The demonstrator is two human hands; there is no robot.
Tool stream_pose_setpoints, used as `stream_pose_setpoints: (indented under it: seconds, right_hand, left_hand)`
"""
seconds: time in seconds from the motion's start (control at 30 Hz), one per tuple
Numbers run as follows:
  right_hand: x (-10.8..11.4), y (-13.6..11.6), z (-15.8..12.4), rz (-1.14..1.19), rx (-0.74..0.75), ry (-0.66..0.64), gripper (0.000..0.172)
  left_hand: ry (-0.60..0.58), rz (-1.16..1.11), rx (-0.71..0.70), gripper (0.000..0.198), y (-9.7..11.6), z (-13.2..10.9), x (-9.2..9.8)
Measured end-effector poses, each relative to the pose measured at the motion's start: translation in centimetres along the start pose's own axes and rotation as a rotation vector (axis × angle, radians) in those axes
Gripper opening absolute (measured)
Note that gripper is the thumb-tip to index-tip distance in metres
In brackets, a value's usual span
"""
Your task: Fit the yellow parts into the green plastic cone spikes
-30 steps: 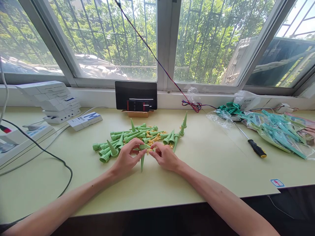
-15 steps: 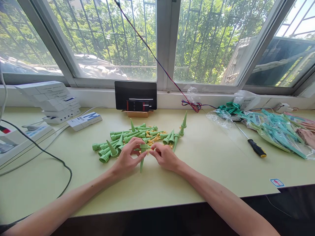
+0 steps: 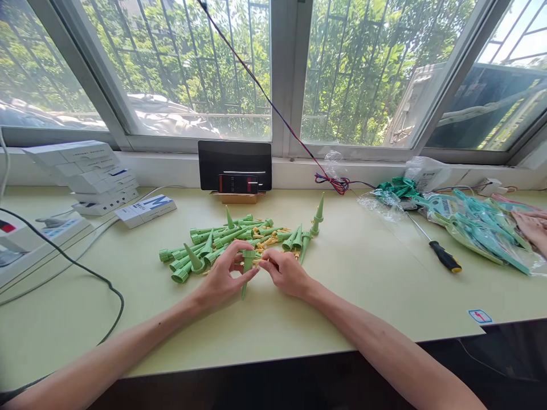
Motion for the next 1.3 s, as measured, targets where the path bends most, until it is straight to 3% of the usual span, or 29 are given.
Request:
stream_pose_setpoints:
  seconds: [0.73,0.97,1.3]
  right_hand:
    - [-0.24,0.43,0.01,-0.026,0.005,0.002,0.038]
    - [-0.08,-0.19,-0.04,0.072,-0.049,0.029,0.022]
    - [0.01,-0.11,0.12,0.079,-0.048,0.073,0.017]
  left_hand:
    - [0.016,-0.009,0.000,0.030,-0.24,-0.17,-0.31]
    - [0.079,-0.022,0.049,0.032,-0.39,0.07,0.04]
    - [0.076,-0.009,0.031,0.029,-0.23,0.05,-0.10]
Point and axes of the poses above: each hand's wrist, its own z-axis towards the middle knuckle, its own x-axis out of the back of the hand, y = z × x, the point moved 4 cm from there along z, towards the middle knuckle, and after that the axes turned 7 degrees about z, right-handed, at the moved point
